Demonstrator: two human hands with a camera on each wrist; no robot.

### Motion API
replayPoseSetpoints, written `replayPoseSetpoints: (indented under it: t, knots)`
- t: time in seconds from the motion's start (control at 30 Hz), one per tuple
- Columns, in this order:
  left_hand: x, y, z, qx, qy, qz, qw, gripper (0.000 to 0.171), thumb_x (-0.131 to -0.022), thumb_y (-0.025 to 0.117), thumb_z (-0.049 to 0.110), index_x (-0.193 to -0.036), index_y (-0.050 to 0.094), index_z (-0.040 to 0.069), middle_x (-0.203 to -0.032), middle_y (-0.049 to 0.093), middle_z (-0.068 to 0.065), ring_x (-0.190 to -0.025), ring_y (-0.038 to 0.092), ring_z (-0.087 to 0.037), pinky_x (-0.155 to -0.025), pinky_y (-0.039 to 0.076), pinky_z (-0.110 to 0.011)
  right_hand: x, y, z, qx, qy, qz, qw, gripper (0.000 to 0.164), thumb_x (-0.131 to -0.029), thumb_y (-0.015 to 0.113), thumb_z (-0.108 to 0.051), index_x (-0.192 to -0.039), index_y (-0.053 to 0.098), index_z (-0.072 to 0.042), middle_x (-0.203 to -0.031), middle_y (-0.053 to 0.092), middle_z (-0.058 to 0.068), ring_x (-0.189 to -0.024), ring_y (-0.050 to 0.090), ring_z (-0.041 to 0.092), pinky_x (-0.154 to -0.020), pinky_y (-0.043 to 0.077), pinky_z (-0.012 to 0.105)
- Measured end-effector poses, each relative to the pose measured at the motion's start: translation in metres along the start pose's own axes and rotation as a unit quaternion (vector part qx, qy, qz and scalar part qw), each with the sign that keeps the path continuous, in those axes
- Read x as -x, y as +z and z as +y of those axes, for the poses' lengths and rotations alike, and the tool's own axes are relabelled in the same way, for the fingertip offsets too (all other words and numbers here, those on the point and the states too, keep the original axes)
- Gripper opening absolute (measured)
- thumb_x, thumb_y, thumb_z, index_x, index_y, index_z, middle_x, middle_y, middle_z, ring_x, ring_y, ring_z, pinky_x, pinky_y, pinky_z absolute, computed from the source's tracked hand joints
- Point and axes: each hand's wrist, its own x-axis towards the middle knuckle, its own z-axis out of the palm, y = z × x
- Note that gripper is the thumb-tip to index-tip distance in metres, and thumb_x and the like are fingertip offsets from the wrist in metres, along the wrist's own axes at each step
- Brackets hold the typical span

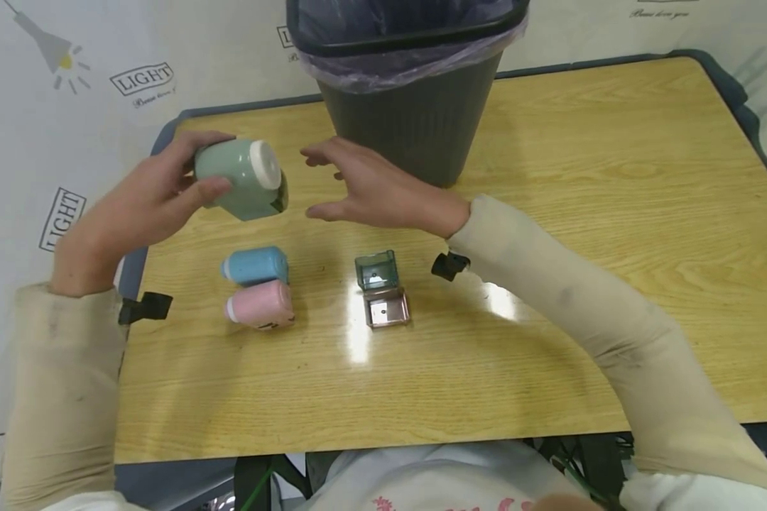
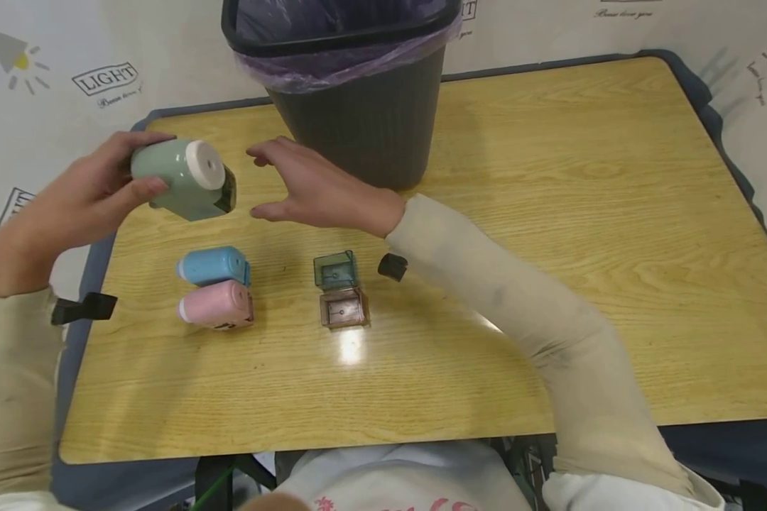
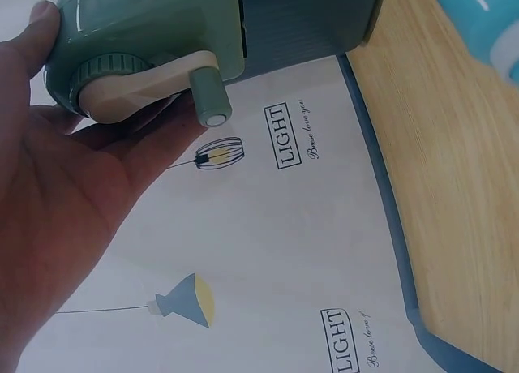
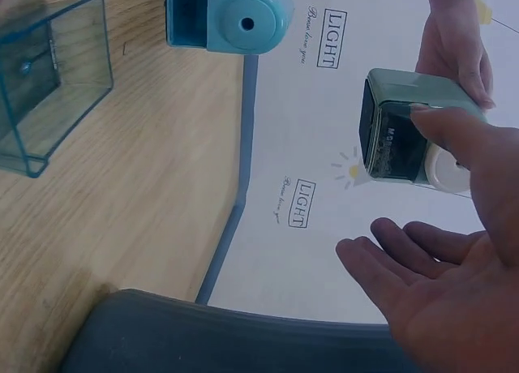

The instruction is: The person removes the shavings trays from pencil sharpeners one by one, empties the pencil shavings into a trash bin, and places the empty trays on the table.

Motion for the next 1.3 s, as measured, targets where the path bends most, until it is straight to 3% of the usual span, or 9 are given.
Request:
replayPoseSetpoints:
  t: [0.3, 0.43, 0.57, 0.8, 1.03, 1.3]
  knots:
    - [0.0, -0.005, 0.003, -0.018, 0.002, 0.011, 0.9998, 0.048, -0.096, 0.047, 0.02, -0.14, 0.029, 0.025, -0.122, 0.049, 0.001, -0.105, 0.046, 0.006, -0.093, 0.046, -0.026, -0.019, 0.005, -0.011, -0.007, 0.012, -0.025, 1.0, 0.083, -0.077, 0.069, -0.046, -0.141, 0.03, -0.01, -0.138, 0.042, 0.004, -0.125, 0.041, 0.012, -0.099, 0.039, 0.02]
    - [0.001, -0.006, 0.003, -0.023, 0.006, 0.014, 0.9996, 0.048, -0.096, 0.047, 0.02, -0.14, 0.029, 0.024, -0.122, 0.049, 0.001, -0.105, 0.046, 0.006, -0.093, 0.046, -0.025, -0.026, 0.009, -0.014, -0.035, 0.019, -0.025, 0.999, 0.082, -0.074, 0.072, -0.045, -0.139, 0.035, -0.011, -0.136, 0.044, 0.003, -0.122, 0.044, 0.011, -0.098, 0.04, 0.022]
    - [0.004, -0.006, 0.003, -0.02, 0.006, 0.016, 0.9997, 0.048, -0.096, 0.046, 0.02, -0.141, 0.029, 0.024, -0.121, 0.049, 0.0, -0.105, 0.045, 0.008, -0.097, 0.045, -0.038, -0.033, 0.015, -0.017, -0.051, 0.022, -0.031, 0.998, 0.079, -0.071, 0.074, -0.047, -0.135, 0.041, -0.014, -0.131, 0.05, -0.002, -0.116, 0.048, 0.008, -0.097, 0.04, 0.021]
    - [0.008, -0.007, 0.003, -0.031, 0.009, 0.016, 0.9993, 0.048, -0.096, 0.047, 0.019, -0.14, 0.031, 0.027, -0.12, 0.051, 0.002, -0.106, 0.047, 0.009, -0.094, 0.046, -0.026, -0.037, 0.022, -0.019, -0.077, 0.025, -0.024, 0.996, 0.071, -0.071, 0.075, -0.044, -0.129, 0.047, -0.015, -0.124, 0.056, -0.006, -0.108, 0.052, 0.003, -0.094, 0.04, 0.016]
    - [0.009, -0.004, 0.001, -0.015, 0.003, 0.008, 0.9998, 0.048, -0.095, 0.048, 0.019, -0.14, 0.031, 0.026, -0.125, 0.05, -0.002, -0.109, 0.047, 0.006, -0.094, 0.045, -0.042, -0.037, 0.027, -0.018, -0.091, 0.018, -0.022, 0.995, 0.07, -0.069, 0.076, -0.044, -0.128, 0.048, -0.017, -0.124, 0.055, -0.007, -0.112, 0.05, 0.003, -0.096, 0.04, 0.019]
    - [0.007, -0.004, 0.001, -0.02, 0.005, -0.001, 0.9998, 0.049, -0.095, 0.05, 0.02, -0.14, 0.033, 0.023, -0.128, 0.049, -0.002, -0.107, 0.045, 0.01, -0.096, 0.044, -0.039, -0.034, 0.026, -0.017, -0.066, 0.031, -0.018, 0.997, 0.068, -0.07, 0.075, -0.047, -0.128, 0.051, -0.019, -0.125, 0.056, -0.008, -0.113, 0.05, 0.003, -0.097, 0.039, 0.02]
